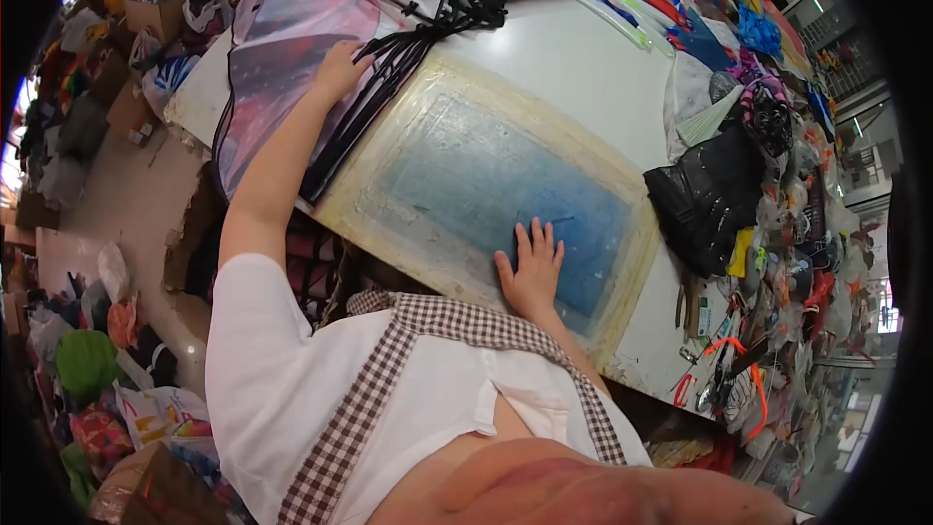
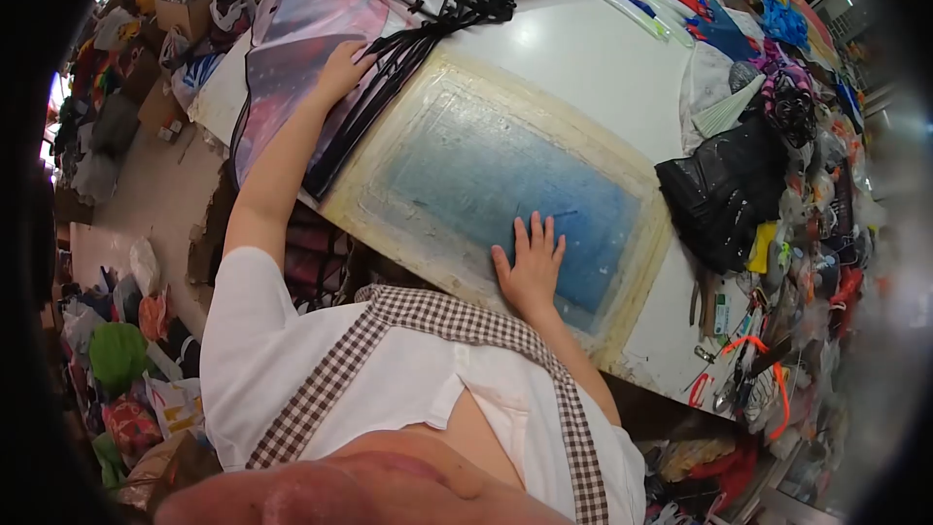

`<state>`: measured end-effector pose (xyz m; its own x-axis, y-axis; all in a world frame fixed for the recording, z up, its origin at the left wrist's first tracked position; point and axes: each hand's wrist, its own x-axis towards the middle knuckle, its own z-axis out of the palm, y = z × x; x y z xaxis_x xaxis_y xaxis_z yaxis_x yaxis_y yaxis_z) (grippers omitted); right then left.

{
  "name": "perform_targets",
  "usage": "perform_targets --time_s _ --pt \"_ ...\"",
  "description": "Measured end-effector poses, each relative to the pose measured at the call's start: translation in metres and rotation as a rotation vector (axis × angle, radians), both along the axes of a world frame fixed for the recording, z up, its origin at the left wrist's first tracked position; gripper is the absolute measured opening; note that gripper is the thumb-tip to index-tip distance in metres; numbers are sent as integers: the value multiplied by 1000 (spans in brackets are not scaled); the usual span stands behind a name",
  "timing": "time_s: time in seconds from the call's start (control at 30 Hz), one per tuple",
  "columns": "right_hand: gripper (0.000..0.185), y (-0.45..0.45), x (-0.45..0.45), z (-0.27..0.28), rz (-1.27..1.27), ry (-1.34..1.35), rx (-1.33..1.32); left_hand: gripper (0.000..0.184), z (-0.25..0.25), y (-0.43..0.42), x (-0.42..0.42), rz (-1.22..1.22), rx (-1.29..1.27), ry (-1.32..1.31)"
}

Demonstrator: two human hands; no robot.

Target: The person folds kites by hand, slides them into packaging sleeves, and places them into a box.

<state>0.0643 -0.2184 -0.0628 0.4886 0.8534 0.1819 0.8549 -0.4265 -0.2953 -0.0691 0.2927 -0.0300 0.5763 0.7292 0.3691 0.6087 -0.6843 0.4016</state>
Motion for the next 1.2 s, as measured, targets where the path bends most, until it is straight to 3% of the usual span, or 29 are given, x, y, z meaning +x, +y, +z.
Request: perform_targets --time_s 0.07,0.23,0.37,0.5,0.6,0.67,0.77,0.83,0.9,0.97,1.0,1.07,1.13,1.2 --pt "60 1 2 1 -6 0 -1 58 -1 35 43 -25 -112 -126" --pt "63 2 4 -2 -6 38 5 68 -14 152 143 -113 -145 -242" --pt "62 9 5 0 -43 59 -29 60 -1 214 209 9 28 -69" --pt "46 26 17 -22 -81 -88 -19 49 -19 255 250 94 -187 -150" --pt "39 21 19 -40 -93 -142 -36 38 -41 289 262 -28 -403 -87" --pt "35 15 15 -45 -95 -178 -35 35 -32 274 261 13 -291 -48" --pt "34 8 11 -44 -86 -240 -30 30 -13 234 255 84 -49 9" --pt "37 5 12 -34 -78 -273 -28 22 -2 183 249 -54 9 -427" --pt "44 16 8 -2 -88 -86 -26 18 43 56 224 -265 -372 -414" --pt "57 15 7 15 -95 64 45 17 31 -40 214 -579 -341 -365" --pt "65 12 15 11 -98 114 121 19 21 -100 204 -682 -467 -296" --pt "66 11 25 -18 -266 745 618 24 7 -224 174 -811 -869 -275" --pt "59 3 46 -1 -218 1366 852 31 23 -309 137 -842 -1412 -183" --pt "45 -13 40 54 -90 1394 758 34 30 -347 117 -824 -1515 -252"
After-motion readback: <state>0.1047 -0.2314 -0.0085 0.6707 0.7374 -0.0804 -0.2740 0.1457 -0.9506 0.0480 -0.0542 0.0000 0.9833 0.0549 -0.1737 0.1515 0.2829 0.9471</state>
